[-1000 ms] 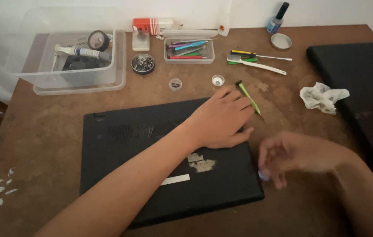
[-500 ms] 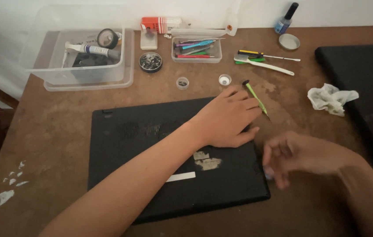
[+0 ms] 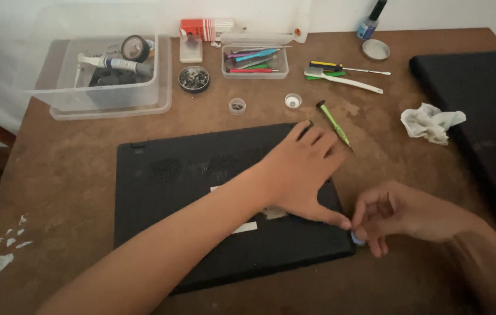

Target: Using a plastic prying tool to separate the bottom casing from a laptop.

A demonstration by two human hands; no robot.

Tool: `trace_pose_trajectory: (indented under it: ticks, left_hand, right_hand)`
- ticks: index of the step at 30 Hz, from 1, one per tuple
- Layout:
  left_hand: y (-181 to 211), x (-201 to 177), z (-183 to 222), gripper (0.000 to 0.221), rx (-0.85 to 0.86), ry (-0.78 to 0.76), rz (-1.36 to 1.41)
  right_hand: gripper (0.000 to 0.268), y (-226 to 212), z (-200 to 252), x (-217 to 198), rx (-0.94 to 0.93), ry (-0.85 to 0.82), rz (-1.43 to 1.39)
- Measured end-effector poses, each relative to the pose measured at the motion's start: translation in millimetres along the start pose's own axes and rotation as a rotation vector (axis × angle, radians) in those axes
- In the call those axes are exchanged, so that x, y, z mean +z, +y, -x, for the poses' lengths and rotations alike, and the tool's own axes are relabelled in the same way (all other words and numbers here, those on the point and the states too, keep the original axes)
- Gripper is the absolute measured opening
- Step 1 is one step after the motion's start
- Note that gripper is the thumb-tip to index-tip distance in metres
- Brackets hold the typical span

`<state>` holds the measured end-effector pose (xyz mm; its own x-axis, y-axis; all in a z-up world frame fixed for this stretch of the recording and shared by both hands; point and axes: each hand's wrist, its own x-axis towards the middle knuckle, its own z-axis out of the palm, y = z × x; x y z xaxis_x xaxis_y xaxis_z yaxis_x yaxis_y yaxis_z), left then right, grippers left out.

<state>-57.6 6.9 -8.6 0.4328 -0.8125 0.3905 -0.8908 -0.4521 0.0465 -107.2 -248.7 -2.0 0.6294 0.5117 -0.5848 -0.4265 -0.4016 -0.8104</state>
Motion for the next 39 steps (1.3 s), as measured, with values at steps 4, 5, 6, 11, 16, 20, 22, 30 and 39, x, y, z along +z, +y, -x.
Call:
trace_pose_trajectory:
  ticks: [4,5,6,11,16,20,22,30,39]
  left_hand:
    - [9.6,0.1,-1.0,0.098,0.067,0.000,0.114]
    - [12.1,-1.6,-1.9,0.086,0.156,0.070,0.185]
    - [14.4,-3.1,-2.9,0.075,0.244,0.139,0.256]
    - [20.5,-11.9,1.1,0.074,0.262,-0.061,0.411]
    - [23.6,-17.4,3.5,0.080,0.254,-0.050,0.339]
    - [42.3,-33.3,17.2,0.097,0.090,-0.082,-0.027]
    - [49.1,-45.9,31.8,0.102,-0.015,-0.109,-0.166]
    - [-10.8,-83.3,135.8,0.073,-0.579,-0.007,-0.134]
    - [-34.2,-75.1,180.4,0.064,-0.701,0.172,-0.182]
  right_hand:
    - [0.007,-5.2,3.9,6.6,0.048,-0.018,0.026]
    - [0.006,-2.0,4.1,5.5,-0.025,-0.080,0.041]
    - [0.008,1.4,4.1,4.1,-0.098,-0.141,0.057]
    - [0.007,6.9,10.3,6.4,0.002,-0.063,-0.050]
    - [0.009,8.2,7.2,6.1,-0.029,-0.057,-0.053]
    - [0.011,-6.5,0.4,0.4,-0.041,0.096,0.051]
    - [0.014,-20.4,-7.9,-3.9,-0.018,0.164,0.104]
    - [0.020,-83.5,-63.9,-13.5,-0.141,0.484,0.470]
    - [0.019,-120.4,-109.5,-22.7,-0.272,0.572,0.842]
